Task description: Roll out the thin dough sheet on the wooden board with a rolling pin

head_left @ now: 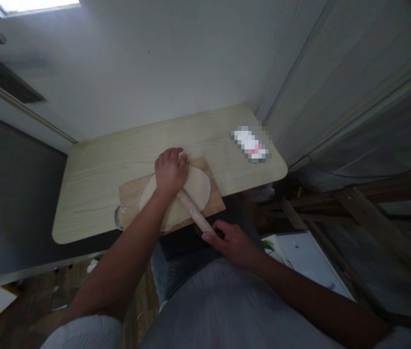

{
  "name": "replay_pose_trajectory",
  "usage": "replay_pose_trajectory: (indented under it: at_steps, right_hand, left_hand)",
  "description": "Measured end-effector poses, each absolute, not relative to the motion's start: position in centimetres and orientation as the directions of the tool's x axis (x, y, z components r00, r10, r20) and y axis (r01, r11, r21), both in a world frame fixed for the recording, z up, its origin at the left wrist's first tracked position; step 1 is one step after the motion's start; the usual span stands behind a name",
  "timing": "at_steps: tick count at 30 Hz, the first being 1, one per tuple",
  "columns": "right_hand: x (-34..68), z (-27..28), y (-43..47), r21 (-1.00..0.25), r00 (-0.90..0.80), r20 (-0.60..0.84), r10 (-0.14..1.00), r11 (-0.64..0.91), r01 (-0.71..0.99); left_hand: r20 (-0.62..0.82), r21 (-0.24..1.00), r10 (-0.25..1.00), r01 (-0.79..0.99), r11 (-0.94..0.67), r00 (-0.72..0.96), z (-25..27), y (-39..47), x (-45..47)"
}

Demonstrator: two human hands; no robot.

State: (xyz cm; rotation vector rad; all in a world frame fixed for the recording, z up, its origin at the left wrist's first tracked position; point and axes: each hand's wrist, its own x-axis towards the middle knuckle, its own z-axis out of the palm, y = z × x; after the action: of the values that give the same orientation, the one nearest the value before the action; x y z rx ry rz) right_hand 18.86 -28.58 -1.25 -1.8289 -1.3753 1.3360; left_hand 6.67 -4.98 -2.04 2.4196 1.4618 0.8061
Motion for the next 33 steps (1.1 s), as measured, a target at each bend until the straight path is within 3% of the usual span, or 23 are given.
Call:
replay_pose_trajectory:
  at_steps: [4,12,33]
  right_hand:
    - [18.2,-1.4,-28.7,-0.821,0.038,-0.341,0.939,-0.318,0.474]
    - [18.6,-1.4,-28.6,-0.833,0.003,-0.324,0.946,-0.287,0.474]
    - [20.7,-2.0,-28.0,-0.819,0.067,-0.48,0.875,-0.474,0.323]
  left_hand:
    - [0.42,0.512,0.84,0.674,-0.532,0.344,-2.3,-5.0,4.3]
    - [0.244,0.257,0.766,0.722,-0.642,0.594,-1.3,-7.5,2.3]
    - [0.12,0.229,0.817,0.785,-0.576,0.564,-0.2,-7.3,6.6]
